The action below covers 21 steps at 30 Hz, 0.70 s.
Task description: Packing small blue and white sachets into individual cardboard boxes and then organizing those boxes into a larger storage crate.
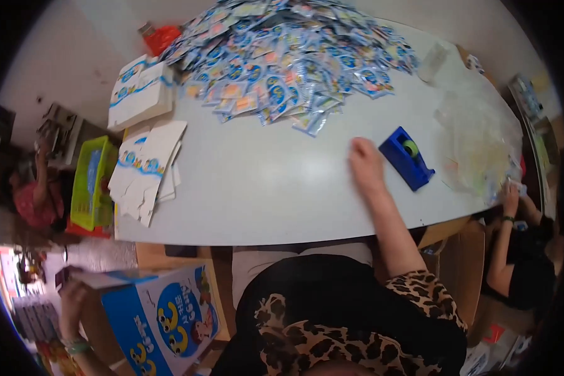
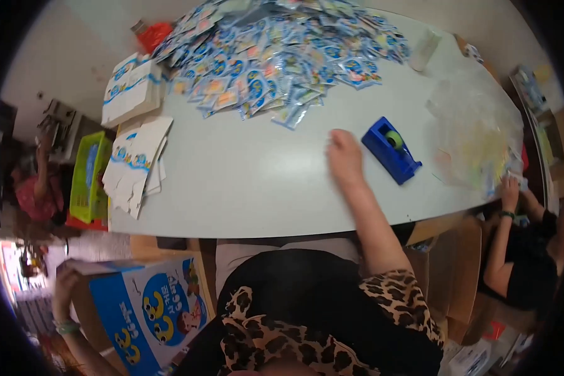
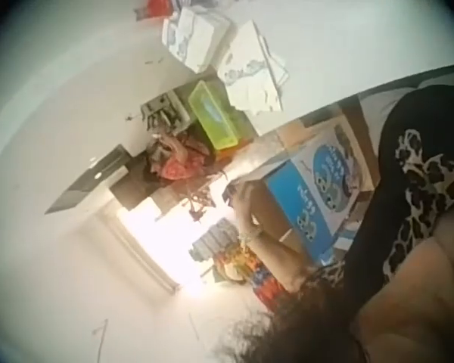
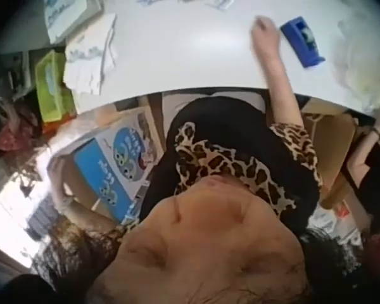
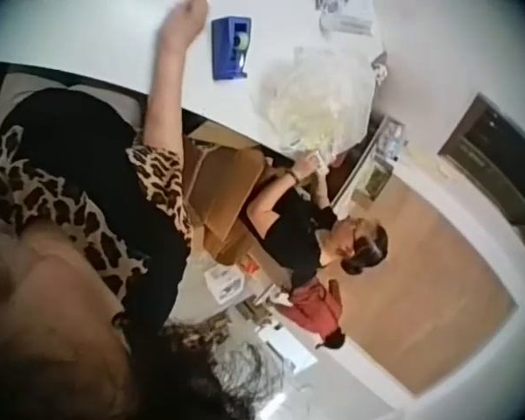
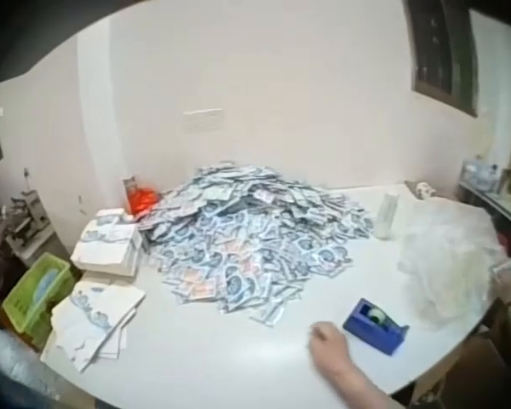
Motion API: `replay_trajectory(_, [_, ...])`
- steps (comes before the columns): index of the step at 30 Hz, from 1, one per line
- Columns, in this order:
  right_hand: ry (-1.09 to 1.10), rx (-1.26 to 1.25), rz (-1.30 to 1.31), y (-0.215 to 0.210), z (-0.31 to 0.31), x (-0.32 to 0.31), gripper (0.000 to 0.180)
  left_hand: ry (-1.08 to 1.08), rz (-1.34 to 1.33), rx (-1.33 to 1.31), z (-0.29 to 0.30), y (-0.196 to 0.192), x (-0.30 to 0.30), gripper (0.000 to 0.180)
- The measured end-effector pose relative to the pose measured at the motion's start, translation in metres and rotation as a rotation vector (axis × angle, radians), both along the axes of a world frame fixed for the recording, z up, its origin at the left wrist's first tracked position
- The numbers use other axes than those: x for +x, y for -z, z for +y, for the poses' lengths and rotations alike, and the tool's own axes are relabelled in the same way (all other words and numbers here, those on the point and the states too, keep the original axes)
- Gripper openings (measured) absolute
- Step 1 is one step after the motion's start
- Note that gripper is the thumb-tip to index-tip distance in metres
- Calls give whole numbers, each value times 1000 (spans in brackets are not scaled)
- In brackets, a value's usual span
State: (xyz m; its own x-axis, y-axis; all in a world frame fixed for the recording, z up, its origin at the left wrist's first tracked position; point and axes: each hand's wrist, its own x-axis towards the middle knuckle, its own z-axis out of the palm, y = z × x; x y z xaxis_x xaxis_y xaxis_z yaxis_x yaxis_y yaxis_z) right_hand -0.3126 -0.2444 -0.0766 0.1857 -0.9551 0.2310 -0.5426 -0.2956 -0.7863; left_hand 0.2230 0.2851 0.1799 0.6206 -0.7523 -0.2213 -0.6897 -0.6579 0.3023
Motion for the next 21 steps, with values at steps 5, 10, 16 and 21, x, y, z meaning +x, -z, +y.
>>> replay_trajectory(5, [120, 157, -349, -10, -22, -53, 23, -227, -66, -273, -146, -78, -150, 30])
replay_trajectory(10, [270, 229, -571, 4, -43, -90, 25, 367, -219, -39, -255, -28, -199, 35])
replay_trajectory(16, [37, 117, -245, -11, -66, -54, 25, 771, -273, 410, -350, 65, -182, 27])
replay_trajectory(21, [-210, -63, 45, -52, -73, 71, 50, 543, -92, 95, -439, 138, -193, 53])
